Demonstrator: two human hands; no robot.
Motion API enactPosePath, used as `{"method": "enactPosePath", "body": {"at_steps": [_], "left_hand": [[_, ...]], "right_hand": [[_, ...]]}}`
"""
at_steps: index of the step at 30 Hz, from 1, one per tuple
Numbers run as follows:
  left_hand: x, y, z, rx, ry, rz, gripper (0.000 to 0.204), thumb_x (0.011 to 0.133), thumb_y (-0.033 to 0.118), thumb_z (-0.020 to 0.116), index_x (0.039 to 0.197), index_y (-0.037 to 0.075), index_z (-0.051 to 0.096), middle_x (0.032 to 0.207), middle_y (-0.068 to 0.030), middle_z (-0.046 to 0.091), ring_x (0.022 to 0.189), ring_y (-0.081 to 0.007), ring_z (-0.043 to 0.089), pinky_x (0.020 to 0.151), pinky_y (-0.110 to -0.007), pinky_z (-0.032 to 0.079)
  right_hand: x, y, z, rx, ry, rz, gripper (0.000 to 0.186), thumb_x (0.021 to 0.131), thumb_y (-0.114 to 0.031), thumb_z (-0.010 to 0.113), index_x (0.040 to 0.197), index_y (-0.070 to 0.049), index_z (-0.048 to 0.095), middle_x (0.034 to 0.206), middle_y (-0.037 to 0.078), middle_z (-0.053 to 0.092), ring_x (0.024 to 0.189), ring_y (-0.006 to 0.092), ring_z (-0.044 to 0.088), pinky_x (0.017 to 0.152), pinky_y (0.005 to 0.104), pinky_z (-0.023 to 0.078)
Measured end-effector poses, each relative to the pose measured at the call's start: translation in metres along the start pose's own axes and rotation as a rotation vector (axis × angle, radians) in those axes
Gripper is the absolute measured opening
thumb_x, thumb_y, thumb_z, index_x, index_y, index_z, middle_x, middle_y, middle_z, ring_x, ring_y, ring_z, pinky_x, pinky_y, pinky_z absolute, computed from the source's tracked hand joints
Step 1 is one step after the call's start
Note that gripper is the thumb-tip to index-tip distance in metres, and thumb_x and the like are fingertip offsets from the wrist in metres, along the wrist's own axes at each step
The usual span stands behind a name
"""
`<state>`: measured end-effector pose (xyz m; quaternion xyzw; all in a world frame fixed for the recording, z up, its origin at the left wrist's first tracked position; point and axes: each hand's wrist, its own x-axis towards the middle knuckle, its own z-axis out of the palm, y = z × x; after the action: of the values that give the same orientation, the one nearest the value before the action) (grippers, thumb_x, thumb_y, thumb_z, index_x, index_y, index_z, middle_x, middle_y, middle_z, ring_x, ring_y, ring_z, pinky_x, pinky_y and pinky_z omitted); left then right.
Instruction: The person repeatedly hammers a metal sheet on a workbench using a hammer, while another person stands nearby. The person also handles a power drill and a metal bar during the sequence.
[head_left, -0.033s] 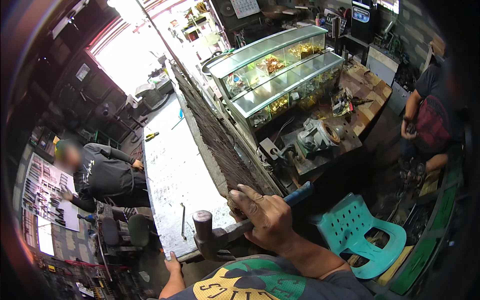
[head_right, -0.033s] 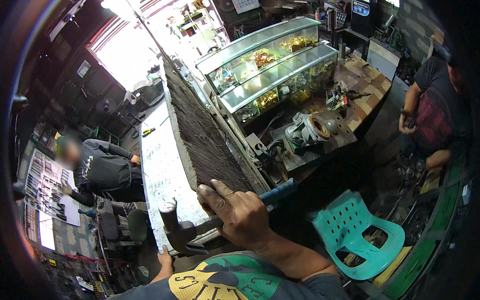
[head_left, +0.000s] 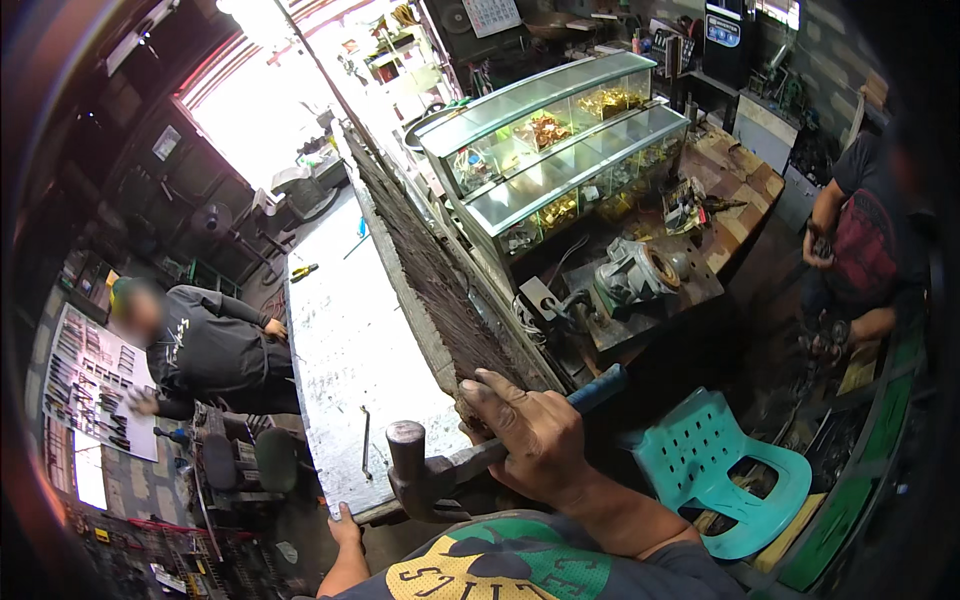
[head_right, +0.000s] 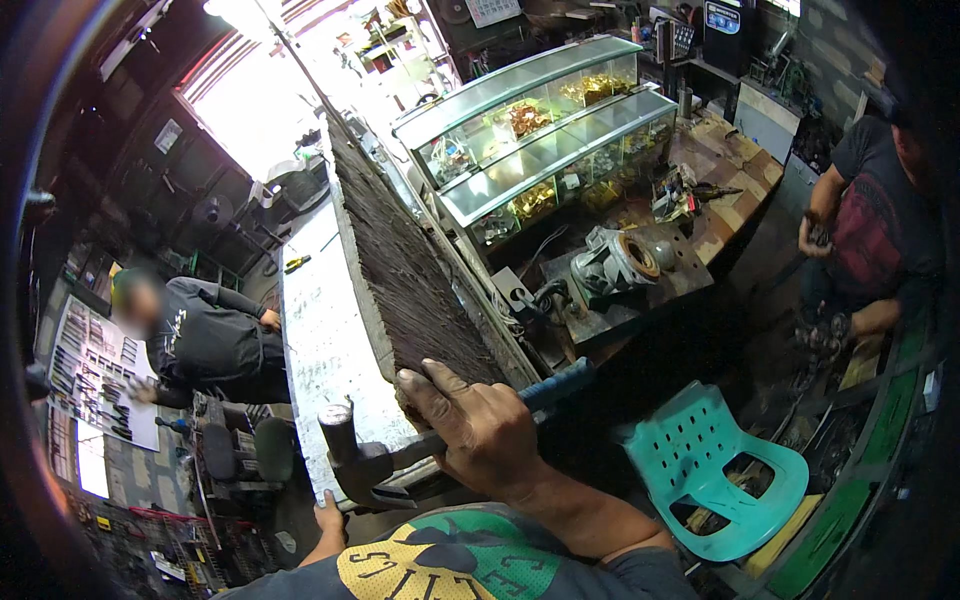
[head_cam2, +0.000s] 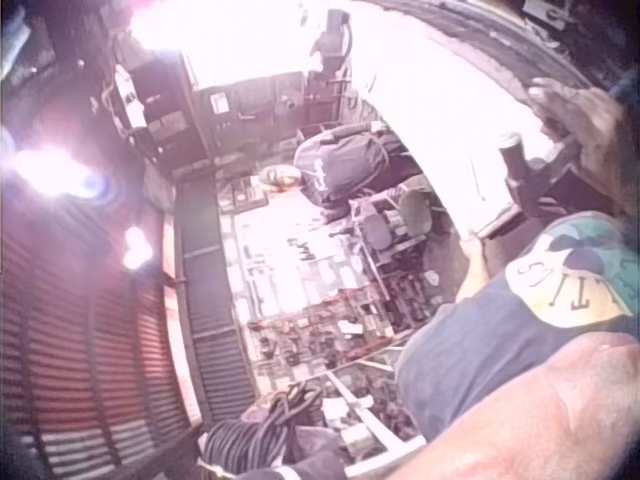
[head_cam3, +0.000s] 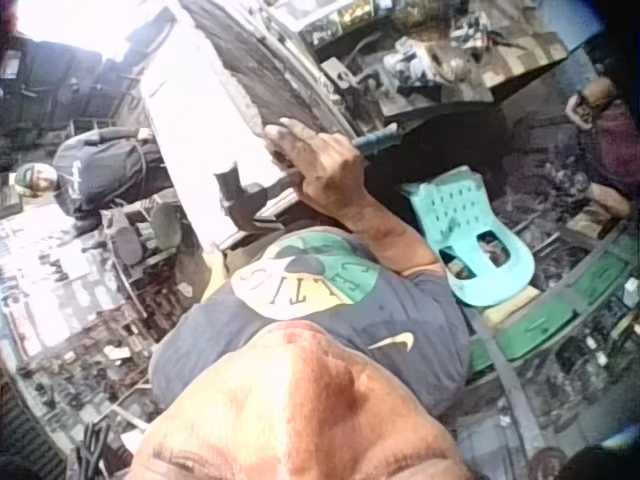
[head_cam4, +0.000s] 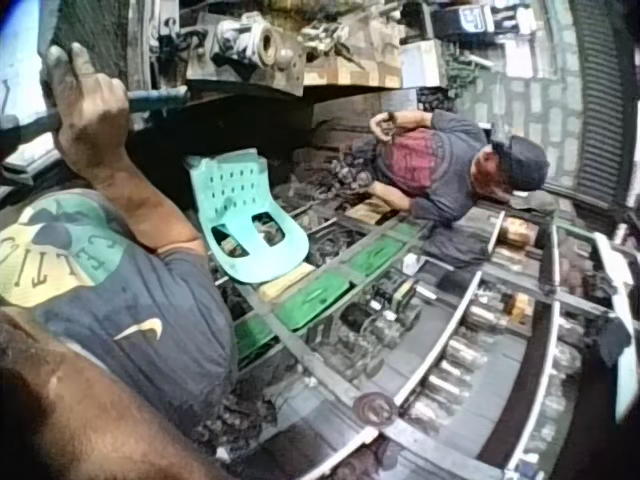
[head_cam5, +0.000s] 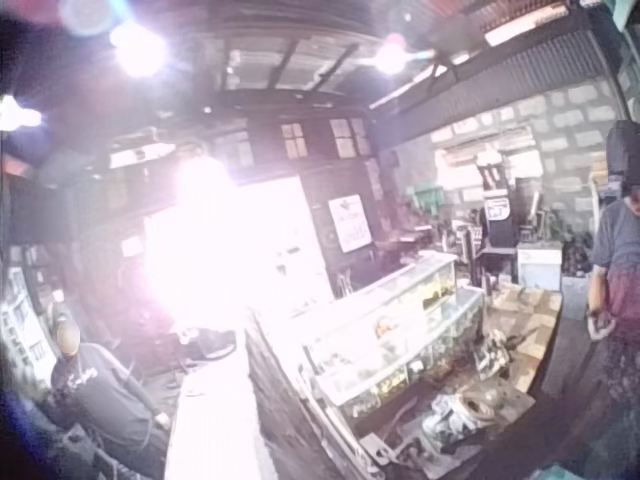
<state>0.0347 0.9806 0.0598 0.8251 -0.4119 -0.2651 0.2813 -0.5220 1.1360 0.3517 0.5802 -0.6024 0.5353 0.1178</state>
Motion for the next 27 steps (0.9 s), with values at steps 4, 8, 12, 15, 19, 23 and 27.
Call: {"method": "enactPosePath", "body": {"at_steps": [4, 8, 12, 15, 19, 23, 27], "left_hand": [[0.006, -0.002, 0.005, 0.114, 0.055, 0.058, 0.078, 0.095, 0.056, 0.077, 0.14, -0.006, 0.059, 0.127, -0.0237, 0.071, 0.112, -0.0364, 0.07, 0.098, -0.046, 0.054], [0.017, 0.001, 0.011, 0.1, 0.01, -0.003, 0.08, 0.095, 0.059, 0.075, 0.138, -0.007, 0.06, 0.125, -0.0252, 0.072, 0.115, -0.0393, 0.069, 0.102, -0.047, 0.051], [0.021, -0.003, 0.011, 0.057, -0.018, -0.001, 0.076, 0.095, 0.054, 0.078, 0.135, -0.008, 0.061, 0.124, -0.0247, 0.072, 0.114, -0.0363, 0.069, 0.101, -0.046, 0.051], [0.016, -0.006, 0.012, 0.091, 0.048, 0.108, 0.074, 0.094, 0.051, 0.08, 0.134, -0.008, 0.061, 0.124, -0.0236, 0.072, 0.113, -0.0352, 0.069, 0.101, -0.045, 0.051], [0.009, -0.005, 0.014, -0.006, 0.048, 0.09, 0.072, 0.094, 0.049, 0.081, 0.134, -0.008, 0.061, 0.124, -0.0221, 0.073, 0.113, -0.0354, 0.069, 0.101, -0.045, 0.051], [0.012, -0.003, 0.014, -0.02, 0.017, 0.102, 0.071, 0.095, 0.05, 0.08, 0.135, -0.006, 0.061, 0.125, -0.022, 0.073, 0.112, -0.0342, 0.069, 0.101, -0.045, 0.052], [0.023, -0.006, 0.013, 0.004, -0.011, -0.005, 0.075, 0.094, 0.054, 0.078, 0.137, -0.005, 0.061, 0.128, -0.0247, 0.071, 0.118, -0.0377, 0.069, 0.103, -0.045, 0.051]], "right_hand": [[0.0, 0.004, 0.002, 0.004, 0.014, -0.023, 0.06, 0.094, -0.04, 0.075, 0.146, -0.012, 0.065, 0.121, 0.023, 0.076, 0.066, 0.0215, 0.068, 0.061, 0.0378, 0.049], [0.0, 0.009, 0.007, -0.009, 0.027, -0.019, 0.063, 0.092, -0.038, 0.078, 0.147, -0.011, 0.064, 0.123, 0.024, 0.075, 0.066, 0.0221, 0.068, 0.061, 0.0382, 0.049], [-0.002, 0.01, 0.008, -0.011, 0.04, -0.004, 0.064, 0.088, -0.031, 0.08, 0.146, -0.01, 0.064, 0.124, 0.024, 0.075, 0.067, 0.0226, 0.068, 0.062, 0.039, 0.049], [0.0, 0.012, 0.005, -0.017, 0.064, -0.001, 0.062, 0.086, -0.022, 0.08, 0.145, -0.01, 0.064, 0.125, 0.022, 0.075, 0.07, 0.025, 0.069, 0.064, 0.0394, 0.05], [0.003, 0.016, -0.001, -0.037, 0.076, 0.001, 0.061, 0.087, -0.019, 0.081, 0.144, -0.009, 0.063, 0.126, 0.021, 0.075, 0.074, 0.0272, 0.072, 0.067, 0.0398, 0.052], [0.004, 0.016, -0.003, -0.019, 0.065, 0.007, 0.058, 0.088, -0.019, 0.081, 0.142, -0.009, 0.065, 0.126, 0.019, 0.076, 0.073, 0.026, 0.072, 0.068, 0.0401, 0.054], [0.001, 0.017, -0.002, -0.018, 0.065, 0.02, 0.054, 0.09, -0.019, 0.081, 0.141, -0.01, 0.066, 0.125, 0.017, 0.076, 0.07, 0.0237, 0.07, 0.066, 0.0391, 0.053]]}}
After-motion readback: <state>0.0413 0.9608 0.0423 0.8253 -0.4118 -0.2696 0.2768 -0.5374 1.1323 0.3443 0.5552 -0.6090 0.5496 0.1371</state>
